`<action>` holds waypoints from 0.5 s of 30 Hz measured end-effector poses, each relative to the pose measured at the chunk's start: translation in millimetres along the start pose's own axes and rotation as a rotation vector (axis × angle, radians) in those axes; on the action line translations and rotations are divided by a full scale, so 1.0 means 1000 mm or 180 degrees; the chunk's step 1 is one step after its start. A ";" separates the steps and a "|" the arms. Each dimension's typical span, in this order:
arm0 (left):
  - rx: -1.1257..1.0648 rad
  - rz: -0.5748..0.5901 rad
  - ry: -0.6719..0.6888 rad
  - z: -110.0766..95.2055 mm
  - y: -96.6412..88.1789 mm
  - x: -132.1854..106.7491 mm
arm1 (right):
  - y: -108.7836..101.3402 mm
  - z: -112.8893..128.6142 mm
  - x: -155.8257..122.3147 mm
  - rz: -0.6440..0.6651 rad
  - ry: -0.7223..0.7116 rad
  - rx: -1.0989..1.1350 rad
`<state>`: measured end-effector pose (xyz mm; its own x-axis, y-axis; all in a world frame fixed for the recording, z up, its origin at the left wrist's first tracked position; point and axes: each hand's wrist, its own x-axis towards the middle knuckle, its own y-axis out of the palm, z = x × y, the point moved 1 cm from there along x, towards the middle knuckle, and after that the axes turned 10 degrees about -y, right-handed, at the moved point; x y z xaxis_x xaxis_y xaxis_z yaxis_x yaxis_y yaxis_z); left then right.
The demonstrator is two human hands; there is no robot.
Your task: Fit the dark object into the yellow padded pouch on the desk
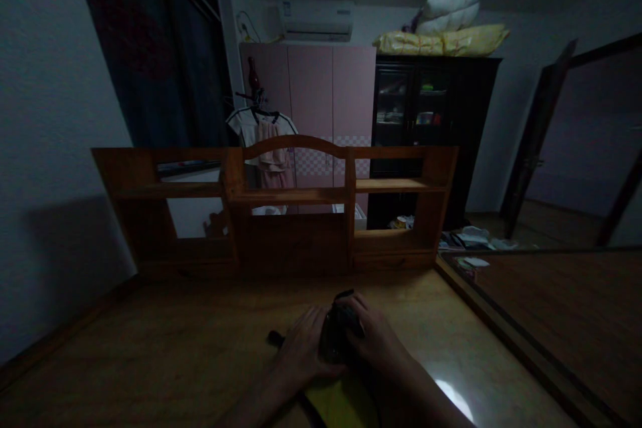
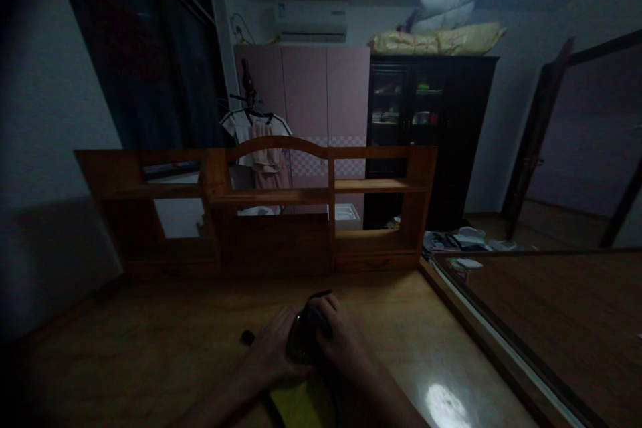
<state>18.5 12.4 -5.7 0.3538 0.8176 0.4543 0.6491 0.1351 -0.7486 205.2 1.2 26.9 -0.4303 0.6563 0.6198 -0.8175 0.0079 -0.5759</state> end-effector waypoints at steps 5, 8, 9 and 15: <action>0.0080 0.0205 0.0136 0.014 0.000 0.000 | -0.003 -0.012 -0.004 0.0141 0.0052 -0.0001; 0.0033 0.0251 0.0137 0.016 -0.004 0.000 | -0.006 -0.012 -0.006 0.0252 0.0137 -0.0067; 0.0003 0.0291 0.0130 0.016 -0.006 -0.001 | -0.007 -0.011 -0.006 0.0291 0.0187 -0.0079; -0.0092 0.0495 0.0048 0.009 -0.011 0.000 | -0.005 -0.016 -0.006 0.0323 0.0267 -0.0249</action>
<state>5.7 15.5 -2.1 0.4616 0.8188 0.3413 0.6046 -0.0089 -0.7965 218.2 9.3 17.8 -0.4729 0.7174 0.5115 -0.7376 -0.0049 -0.6752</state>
